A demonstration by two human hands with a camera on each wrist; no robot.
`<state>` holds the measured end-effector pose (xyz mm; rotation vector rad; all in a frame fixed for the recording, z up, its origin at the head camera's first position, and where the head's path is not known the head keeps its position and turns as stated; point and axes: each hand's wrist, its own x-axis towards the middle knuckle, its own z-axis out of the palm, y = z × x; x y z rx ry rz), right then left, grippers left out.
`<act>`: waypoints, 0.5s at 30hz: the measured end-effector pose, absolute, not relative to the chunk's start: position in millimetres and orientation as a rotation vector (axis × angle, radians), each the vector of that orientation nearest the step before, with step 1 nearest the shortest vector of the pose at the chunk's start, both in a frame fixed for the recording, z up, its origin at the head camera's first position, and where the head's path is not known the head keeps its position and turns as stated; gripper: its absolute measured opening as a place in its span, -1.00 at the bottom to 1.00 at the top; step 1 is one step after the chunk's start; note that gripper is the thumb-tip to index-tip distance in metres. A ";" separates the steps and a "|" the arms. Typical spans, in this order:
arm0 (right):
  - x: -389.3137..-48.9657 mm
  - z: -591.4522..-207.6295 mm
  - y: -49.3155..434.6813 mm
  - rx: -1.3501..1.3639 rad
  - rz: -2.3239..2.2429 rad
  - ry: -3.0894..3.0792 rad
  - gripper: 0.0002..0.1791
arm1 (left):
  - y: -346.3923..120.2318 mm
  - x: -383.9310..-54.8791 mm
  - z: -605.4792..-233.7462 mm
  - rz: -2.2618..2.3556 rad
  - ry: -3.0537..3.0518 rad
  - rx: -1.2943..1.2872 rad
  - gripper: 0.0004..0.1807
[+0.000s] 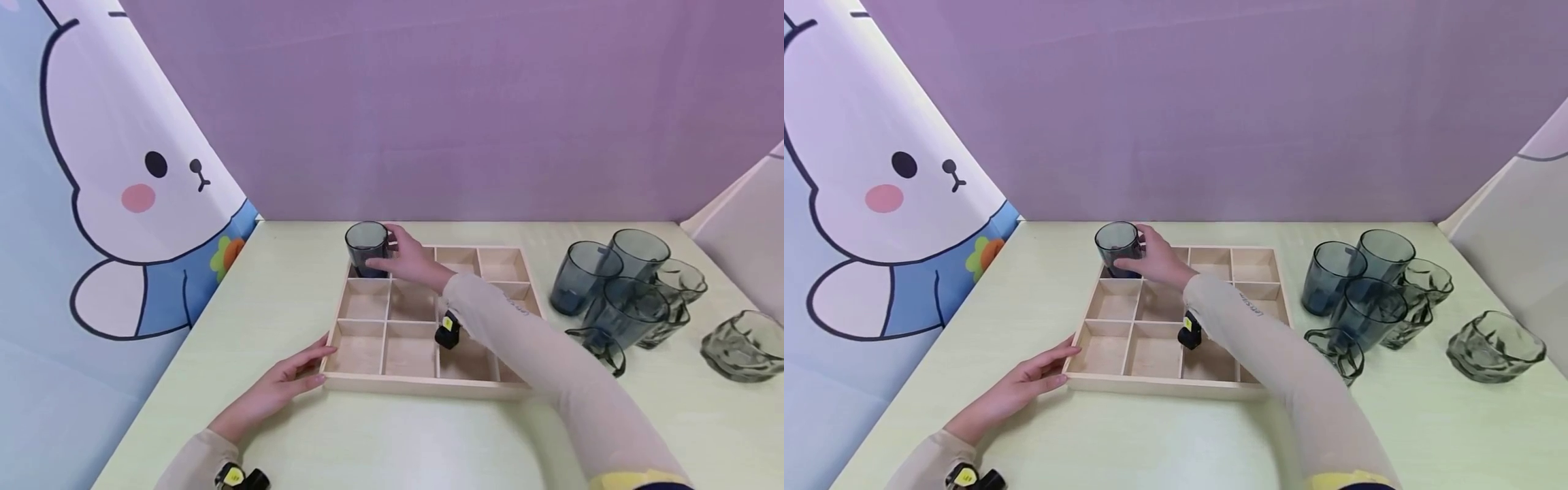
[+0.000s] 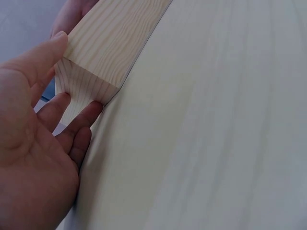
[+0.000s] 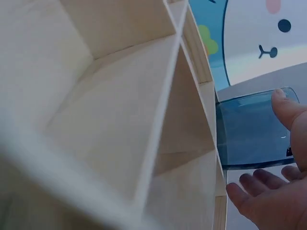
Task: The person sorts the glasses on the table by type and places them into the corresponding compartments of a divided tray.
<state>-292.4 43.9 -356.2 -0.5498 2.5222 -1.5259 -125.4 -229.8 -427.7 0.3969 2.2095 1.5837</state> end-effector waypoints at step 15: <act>-262.0 -348.5 87.6 -0.640 -1.431 2.549 -0.12 | -229.9 -122.4 -424.1 1.559 2.238 0.437 -0.45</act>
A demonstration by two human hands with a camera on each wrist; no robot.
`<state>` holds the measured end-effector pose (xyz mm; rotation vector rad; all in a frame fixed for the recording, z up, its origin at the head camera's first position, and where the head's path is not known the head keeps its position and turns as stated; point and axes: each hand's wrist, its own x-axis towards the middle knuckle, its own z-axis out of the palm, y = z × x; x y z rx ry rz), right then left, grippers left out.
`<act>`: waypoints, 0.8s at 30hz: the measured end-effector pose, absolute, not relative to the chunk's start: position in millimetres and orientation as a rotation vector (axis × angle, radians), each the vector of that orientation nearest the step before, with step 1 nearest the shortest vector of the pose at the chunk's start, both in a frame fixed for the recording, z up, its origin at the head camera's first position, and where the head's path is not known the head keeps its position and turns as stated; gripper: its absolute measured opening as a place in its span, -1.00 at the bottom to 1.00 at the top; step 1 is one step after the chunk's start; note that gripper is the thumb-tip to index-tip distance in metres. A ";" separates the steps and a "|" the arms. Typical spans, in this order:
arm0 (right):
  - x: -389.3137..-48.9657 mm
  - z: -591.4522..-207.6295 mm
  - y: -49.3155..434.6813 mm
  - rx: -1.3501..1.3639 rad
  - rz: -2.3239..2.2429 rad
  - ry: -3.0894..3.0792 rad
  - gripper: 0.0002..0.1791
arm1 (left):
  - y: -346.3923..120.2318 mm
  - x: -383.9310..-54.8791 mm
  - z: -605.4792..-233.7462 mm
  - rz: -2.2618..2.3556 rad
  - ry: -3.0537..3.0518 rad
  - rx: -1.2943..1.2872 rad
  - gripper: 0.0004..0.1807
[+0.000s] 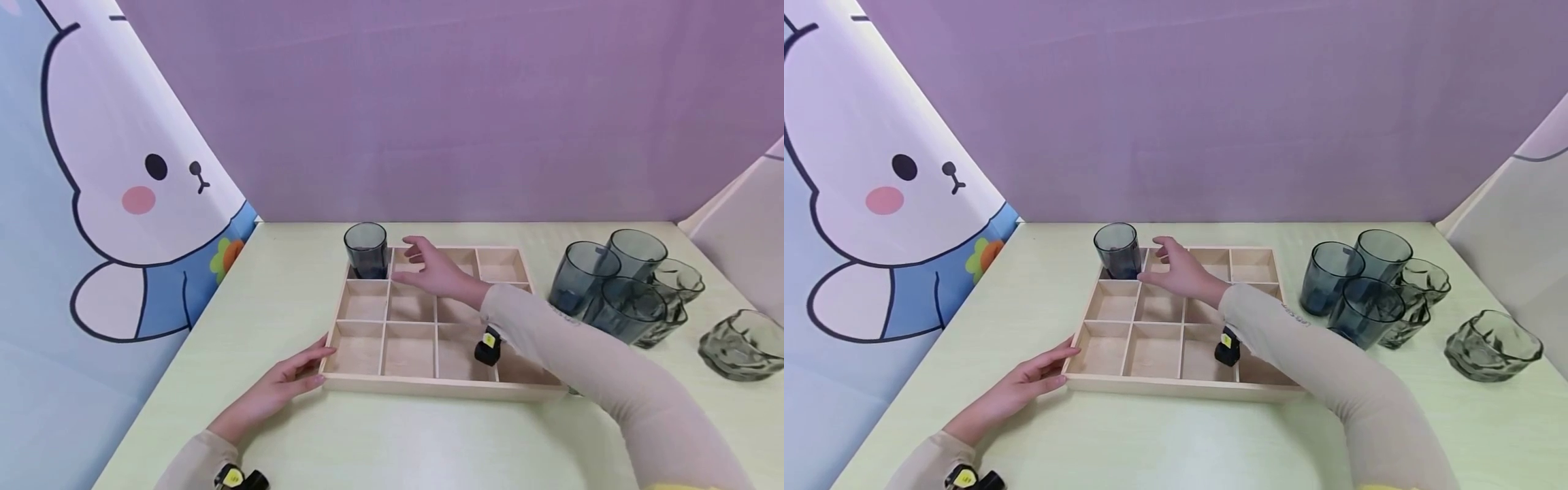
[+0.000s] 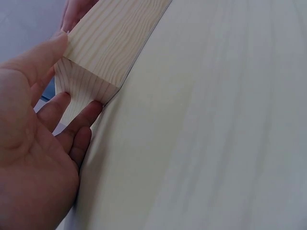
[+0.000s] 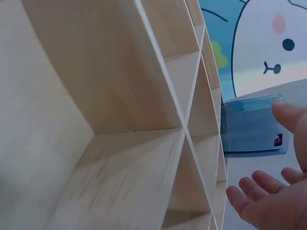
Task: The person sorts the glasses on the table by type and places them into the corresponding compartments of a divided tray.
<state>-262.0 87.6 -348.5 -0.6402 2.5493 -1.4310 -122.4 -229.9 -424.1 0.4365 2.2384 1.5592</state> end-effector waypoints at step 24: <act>-211.6 -325.0 162.5 -0.725 -1.454 2.589 -0.18 | -230.2 -121.2 -422.4 1.556 2.240 0.439 -0.45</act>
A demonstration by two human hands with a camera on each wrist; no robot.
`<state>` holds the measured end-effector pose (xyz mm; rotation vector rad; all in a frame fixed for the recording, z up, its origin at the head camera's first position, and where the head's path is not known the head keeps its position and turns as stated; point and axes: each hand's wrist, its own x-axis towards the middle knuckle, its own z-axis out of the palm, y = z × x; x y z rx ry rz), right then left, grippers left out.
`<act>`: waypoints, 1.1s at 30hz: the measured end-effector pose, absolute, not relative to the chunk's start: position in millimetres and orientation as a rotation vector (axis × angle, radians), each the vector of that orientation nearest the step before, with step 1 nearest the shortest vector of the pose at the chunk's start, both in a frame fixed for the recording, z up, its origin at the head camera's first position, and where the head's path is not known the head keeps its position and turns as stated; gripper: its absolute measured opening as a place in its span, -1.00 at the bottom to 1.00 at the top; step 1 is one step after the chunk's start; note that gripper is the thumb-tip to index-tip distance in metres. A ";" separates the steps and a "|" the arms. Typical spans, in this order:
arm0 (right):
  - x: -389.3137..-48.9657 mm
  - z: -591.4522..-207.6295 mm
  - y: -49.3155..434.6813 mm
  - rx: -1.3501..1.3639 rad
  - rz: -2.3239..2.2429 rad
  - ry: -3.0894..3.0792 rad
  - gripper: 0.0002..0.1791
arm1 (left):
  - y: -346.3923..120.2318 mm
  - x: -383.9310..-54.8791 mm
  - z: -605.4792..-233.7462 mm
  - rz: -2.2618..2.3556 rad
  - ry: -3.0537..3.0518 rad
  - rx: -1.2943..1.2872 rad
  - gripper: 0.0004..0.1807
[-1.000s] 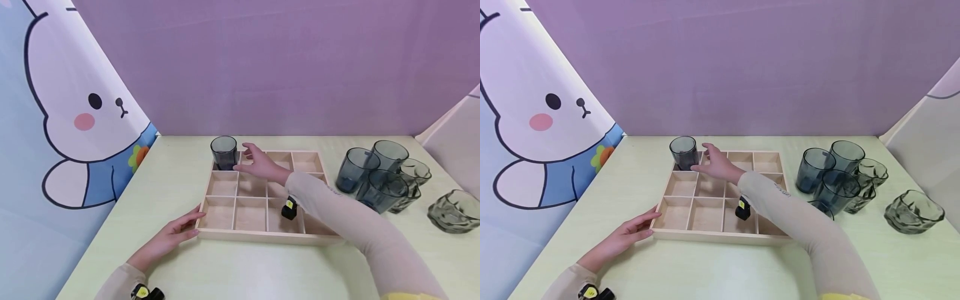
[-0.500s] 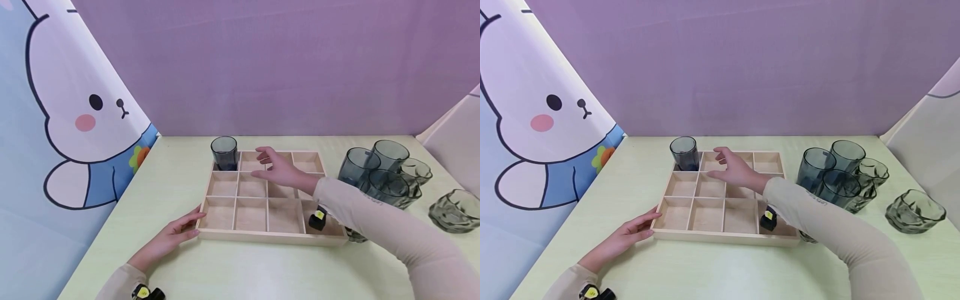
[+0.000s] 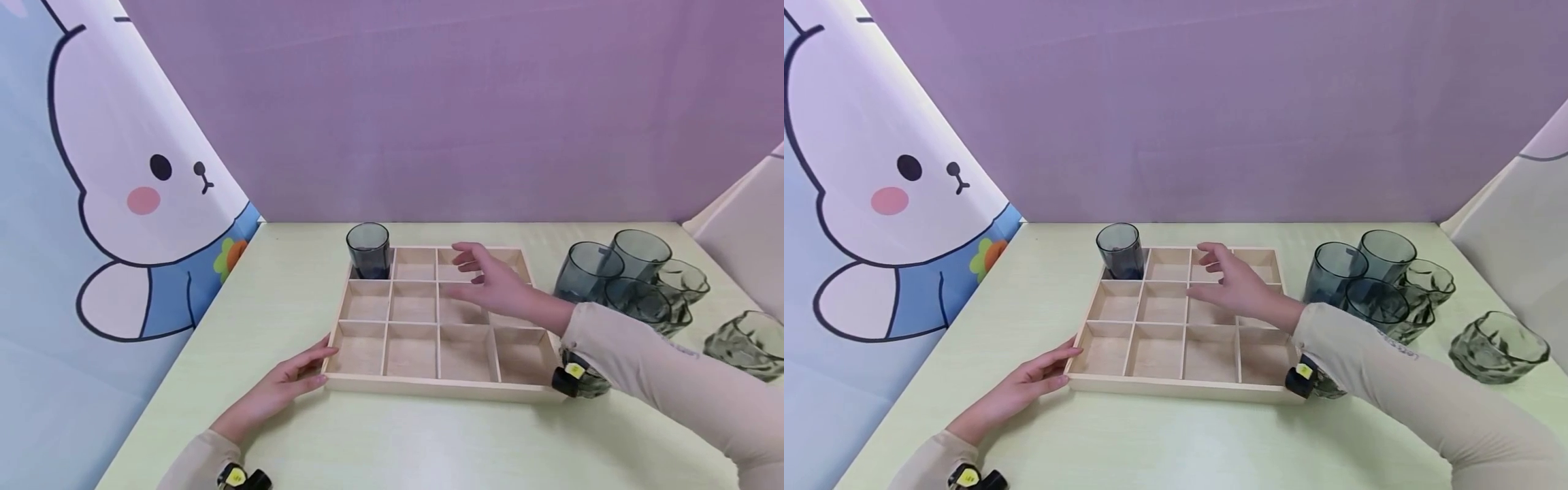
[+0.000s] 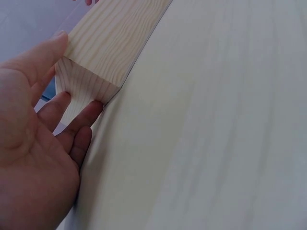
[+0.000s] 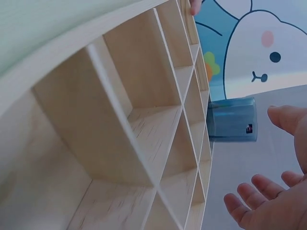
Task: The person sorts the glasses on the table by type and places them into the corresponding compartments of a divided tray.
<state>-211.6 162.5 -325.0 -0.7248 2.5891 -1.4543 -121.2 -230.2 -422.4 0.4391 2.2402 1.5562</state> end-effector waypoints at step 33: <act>-163.7 -310.8 290.3 -0.482 -1.339 3.001 -0.02 | -231.4 -121.9 -425.2 1.583 2.216 0.449 -0.45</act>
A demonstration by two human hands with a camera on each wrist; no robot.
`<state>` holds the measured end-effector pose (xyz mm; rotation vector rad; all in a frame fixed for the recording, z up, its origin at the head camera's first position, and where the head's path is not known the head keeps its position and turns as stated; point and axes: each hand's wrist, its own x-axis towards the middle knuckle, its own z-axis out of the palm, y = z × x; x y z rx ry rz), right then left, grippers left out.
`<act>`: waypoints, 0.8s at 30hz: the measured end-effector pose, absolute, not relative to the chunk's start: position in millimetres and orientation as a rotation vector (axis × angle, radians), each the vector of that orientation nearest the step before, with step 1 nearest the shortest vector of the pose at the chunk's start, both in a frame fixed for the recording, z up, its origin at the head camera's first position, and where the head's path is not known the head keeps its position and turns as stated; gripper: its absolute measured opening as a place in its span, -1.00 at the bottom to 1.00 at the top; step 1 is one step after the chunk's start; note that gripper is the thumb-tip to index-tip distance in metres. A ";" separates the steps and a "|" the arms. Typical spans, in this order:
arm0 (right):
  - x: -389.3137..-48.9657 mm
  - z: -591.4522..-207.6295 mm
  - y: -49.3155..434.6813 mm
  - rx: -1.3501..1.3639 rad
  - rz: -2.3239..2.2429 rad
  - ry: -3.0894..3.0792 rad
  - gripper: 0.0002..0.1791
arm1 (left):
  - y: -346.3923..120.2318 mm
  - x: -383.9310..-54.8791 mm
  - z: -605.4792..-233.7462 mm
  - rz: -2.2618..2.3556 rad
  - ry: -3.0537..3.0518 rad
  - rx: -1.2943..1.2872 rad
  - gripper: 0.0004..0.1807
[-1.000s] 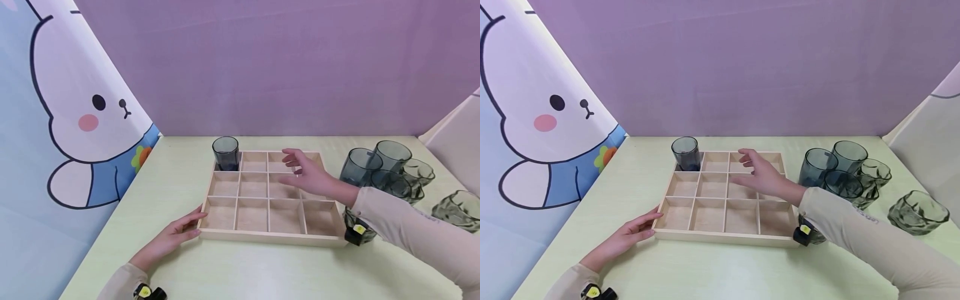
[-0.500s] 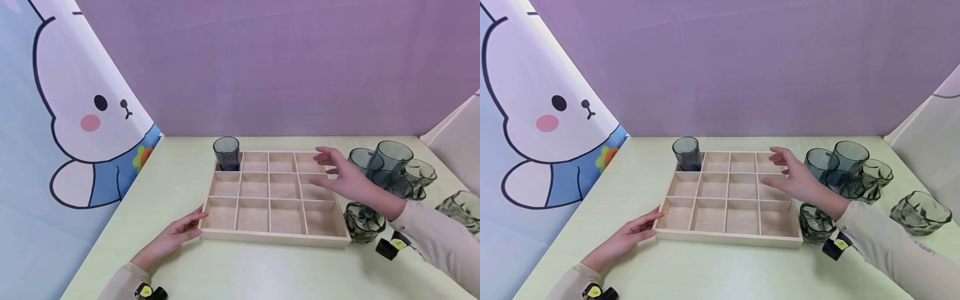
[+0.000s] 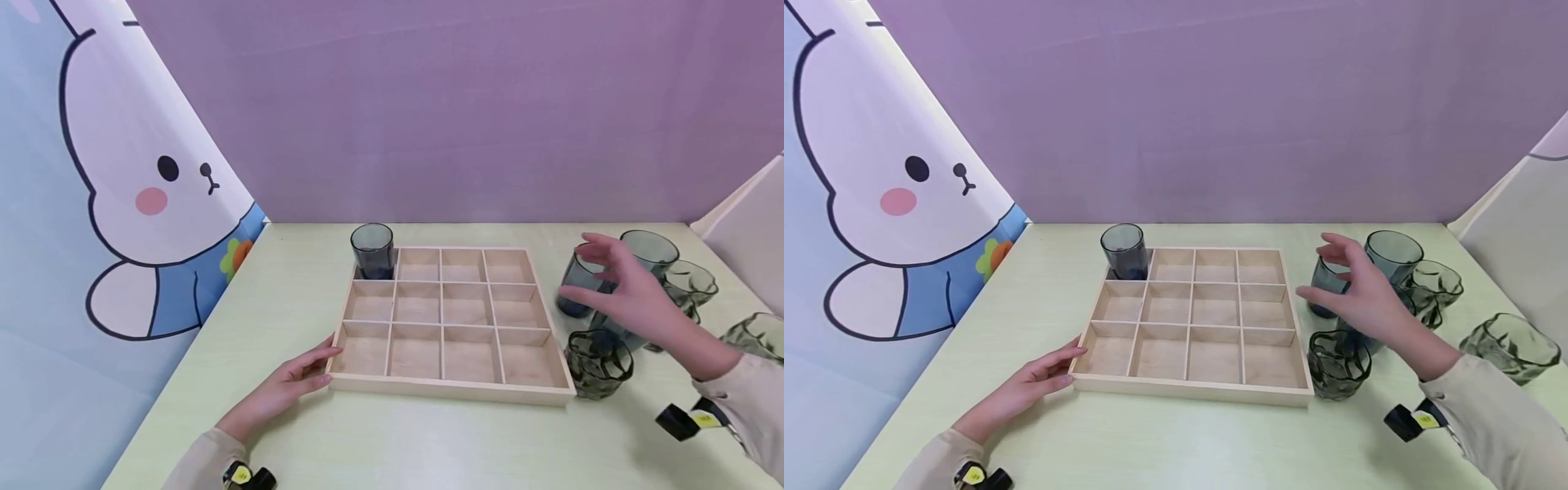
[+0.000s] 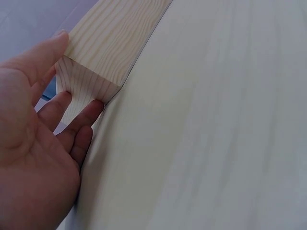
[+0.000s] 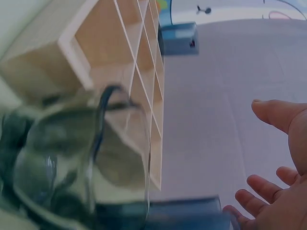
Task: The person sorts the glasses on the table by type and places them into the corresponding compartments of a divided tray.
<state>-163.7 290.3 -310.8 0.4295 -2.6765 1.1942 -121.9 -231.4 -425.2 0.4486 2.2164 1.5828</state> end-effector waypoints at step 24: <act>-143.1 -342.0 352.2 0.096 1.205 -2.744 0.11 | -230.5 -123.5 -427.1 1.615 2.207 0.485 -0.45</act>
